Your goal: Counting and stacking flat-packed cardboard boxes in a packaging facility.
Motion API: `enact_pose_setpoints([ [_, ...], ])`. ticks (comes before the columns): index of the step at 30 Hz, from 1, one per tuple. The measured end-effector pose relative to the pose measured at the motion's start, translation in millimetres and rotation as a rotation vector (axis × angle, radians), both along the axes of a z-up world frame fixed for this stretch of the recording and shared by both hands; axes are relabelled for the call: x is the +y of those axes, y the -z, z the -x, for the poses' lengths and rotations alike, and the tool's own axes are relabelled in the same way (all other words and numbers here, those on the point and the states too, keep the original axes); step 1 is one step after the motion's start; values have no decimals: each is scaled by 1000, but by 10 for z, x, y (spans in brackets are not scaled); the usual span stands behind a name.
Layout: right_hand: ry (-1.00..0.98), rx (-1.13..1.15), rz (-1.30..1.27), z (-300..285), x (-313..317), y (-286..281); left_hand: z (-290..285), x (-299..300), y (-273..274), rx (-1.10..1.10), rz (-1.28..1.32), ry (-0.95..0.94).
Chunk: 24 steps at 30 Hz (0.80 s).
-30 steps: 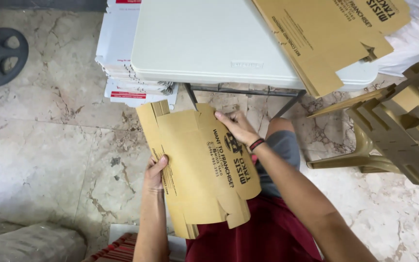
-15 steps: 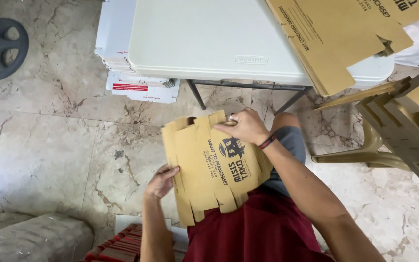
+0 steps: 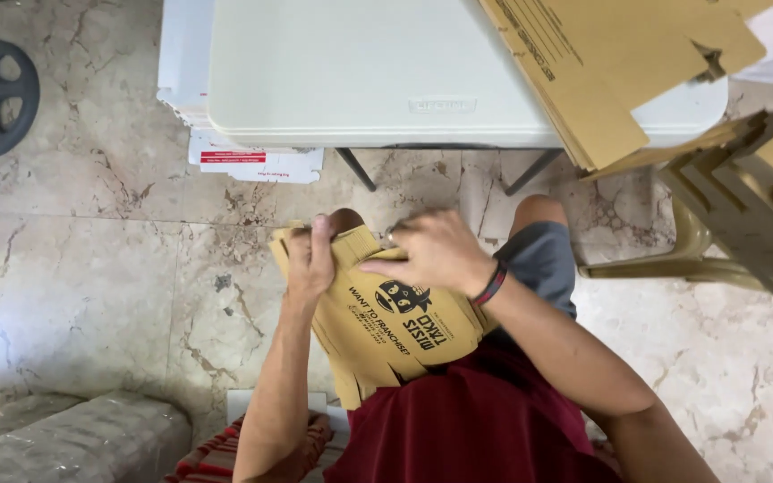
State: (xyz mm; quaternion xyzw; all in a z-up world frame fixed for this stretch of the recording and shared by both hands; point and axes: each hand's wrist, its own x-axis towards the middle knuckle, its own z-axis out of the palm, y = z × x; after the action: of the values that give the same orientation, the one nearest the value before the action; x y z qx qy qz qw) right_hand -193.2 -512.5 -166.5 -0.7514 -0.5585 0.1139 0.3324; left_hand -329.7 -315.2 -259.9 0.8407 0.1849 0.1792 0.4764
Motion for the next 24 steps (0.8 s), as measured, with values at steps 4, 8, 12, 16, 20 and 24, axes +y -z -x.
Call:
enact_pose_setpoints([
  [4,105,621,-404,-290,-251,387,154,-46,-260,-248,-13,75],
  [8,62,1179,-280,-235,-797,563,322,-13,-240,-216,-54,34],
  [12,-260,1026,-263,-94,-886,56,363,-9,-287,-274,-74,40],
  [16,-342,987,-243,-12,-930,-146,418,11,-275,-369,-46,102],
  [20,-393,1003,-254,10,-912,34,492,25,-336,-413,-5,139],
  [24,-481,1082,-291,41,-906,346,522,41,-363,-474,29,151],
])
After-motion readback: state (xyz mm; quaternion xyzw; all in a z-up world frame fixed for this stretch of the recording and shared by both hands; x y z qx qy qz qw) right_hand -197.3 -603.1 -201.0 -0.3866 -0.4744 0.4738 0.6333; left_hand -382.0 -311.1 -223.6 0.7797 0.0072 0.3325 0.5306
